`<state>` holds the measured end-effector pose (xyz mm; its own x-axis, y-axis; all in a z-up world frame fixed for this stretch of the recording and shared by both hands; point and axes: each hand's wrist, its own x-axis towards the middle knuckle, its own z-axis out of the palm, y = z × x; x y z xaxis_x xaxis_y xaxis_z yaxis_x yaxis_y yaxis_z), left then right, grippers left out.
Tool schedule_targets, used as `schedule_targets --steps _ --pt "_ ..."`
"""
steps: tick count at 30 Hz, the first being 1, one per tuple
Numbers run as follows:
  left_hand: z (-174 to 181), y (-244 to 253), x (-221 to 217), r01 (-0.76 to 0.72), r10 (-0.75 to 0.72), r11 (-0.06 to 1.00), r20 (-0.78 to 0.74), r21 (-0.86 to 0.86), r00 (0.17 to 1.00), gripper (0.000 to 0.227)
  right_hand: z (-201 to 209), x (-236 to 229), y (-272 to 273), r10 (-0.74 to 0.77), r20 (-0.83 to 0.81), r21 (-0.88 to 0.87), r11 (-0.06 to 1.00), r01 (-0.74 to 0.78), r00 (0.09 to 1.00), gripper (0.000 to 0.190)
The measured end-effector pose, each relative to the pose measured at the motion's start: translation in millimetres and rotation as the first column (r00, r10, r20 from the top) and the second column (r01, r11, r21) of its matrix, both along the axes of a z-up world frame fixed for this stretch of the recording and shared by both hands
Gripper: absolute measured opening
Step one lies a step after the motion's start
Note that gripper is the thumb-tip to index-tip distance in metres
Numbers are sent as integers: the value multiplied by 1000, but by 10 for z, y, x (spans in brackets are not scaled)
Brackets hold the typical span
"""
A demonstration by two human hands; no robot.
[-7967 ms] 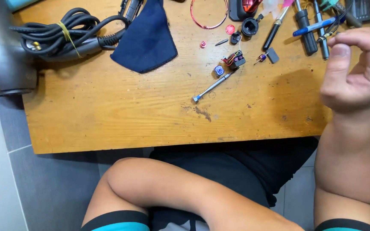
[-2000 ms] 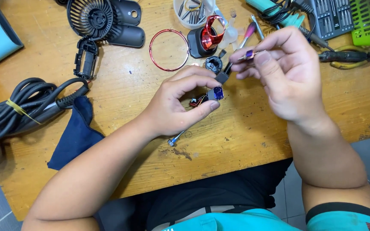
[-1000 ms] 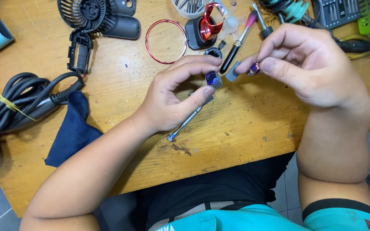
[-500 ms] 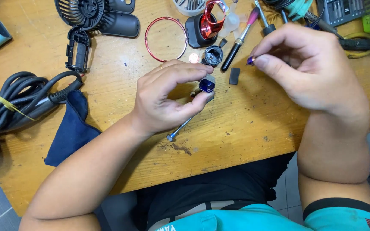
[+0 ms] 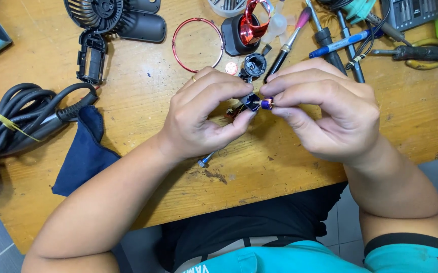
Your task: Repairing a small motor component by marking it with a marker on a workbench
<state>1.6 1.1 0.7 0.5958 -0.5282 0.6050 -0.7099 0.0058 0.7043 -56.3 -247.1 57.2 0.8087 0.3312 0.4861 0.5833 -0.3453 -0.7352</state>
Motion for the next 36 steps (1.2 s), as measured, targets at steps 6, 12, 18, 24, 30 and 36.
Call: schedule_targets --steps 6,12,18,24,30,36 --pt "7 -4 -15 -9 8 1000 6 15 1000 28 -17 17 0 20 53 -73 997 -17 998 10" --pt "16 -14 -20 -10 10 1000 9 15 1000 26 -34 40 6 44 80 -101 994 -36 996 9" --pt "30 -14 -21 -14 14 1000 10 25 1000 25 -31 50 7 57 107 -118 992 -44 993 9" --pt "37 -16 -19 -13 13 1000 18 25 1000 25 -4 61 8 77 124 -141 988 -59 989 5" --pt "29 -23 -27 -10 9 1000 37 18 999 25 -13 61 24 80 136 -158 986 -58 988 8" --pt "-4 -4 -45 -11 11 1000 29 12 1000 29 -50 44 37 56 103 -128 991 -42 993 6"
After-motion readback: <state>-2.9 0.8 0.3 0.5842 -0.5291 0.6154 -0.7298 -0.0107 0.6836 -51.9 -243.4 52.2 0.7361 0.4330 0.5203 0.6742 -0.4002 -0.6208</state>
